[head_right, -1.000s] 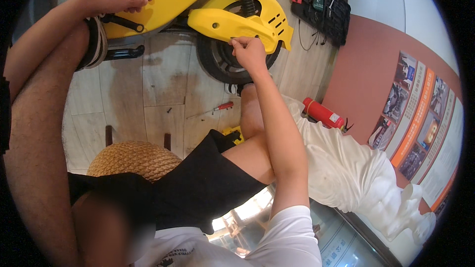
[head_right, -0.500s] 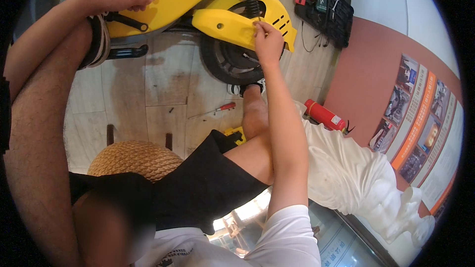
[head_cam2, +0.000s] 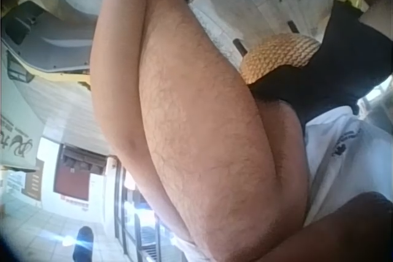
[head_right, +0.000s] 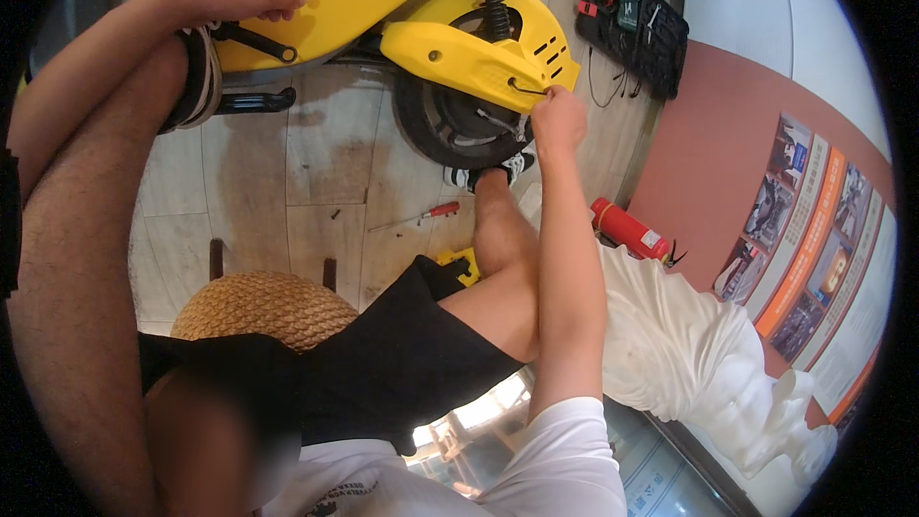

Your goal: Repairing and reassembling parts of a yellow electric scooter.

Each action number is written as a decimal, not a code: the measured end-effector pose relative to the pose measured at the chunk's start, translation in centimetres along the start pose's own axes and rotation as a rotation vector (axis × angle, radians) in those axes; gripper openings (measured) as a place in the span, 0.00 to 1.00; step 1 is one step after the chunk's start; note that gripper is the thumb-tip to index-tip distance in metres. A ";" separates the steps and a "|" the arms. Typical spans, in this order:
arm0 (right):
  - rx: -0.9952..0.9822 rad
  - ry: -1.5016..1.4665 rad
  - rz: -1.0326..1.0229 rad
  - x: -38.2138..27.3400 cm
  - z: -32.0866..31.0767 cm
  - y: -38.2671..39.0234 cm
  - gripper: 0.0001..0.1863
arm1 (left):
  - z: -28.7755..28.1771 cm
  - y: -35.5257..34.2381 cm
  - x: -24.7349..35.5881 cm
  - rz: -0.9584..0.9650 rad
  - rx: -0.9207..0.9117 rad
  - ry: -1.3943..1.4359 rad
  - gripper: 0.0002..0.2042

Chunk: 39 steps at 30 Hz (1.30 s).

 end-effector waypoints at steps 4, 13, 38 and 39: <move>-0.081 0.150 -0.051 -0.1 -0.6 1.0 0.13 | 0.1 -0.4 0.4 0.009 -0.006 -0.006 0.19; -0.519 -0.415 -0.208 -3.7 2.5 5.1 0.13 | 0.0 1.3 1.8 -0.010 0.007 -0.023 0.19; -0.487 -0.327 -0.352 -5.6 7.2 9.9 0.14 | 0.4 0.7 1.1 -0.019 -0.006 -0.003 0.20; -0.488 -0.333 -0.352 -6.1 7.5 10.4 0.14 | 0.3 0.4 0.9 0.004 -0.010 0.004 0.20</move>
Point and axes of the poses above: each hand's wrist, its own y-axis away from the middle knuckle, its own z-axis out of the palm, x = y × z, the point moved 2 cm from there along -y, towards the middle knuckle, and after that the axes turned 13 degrees about y, right-handed, at the moved point
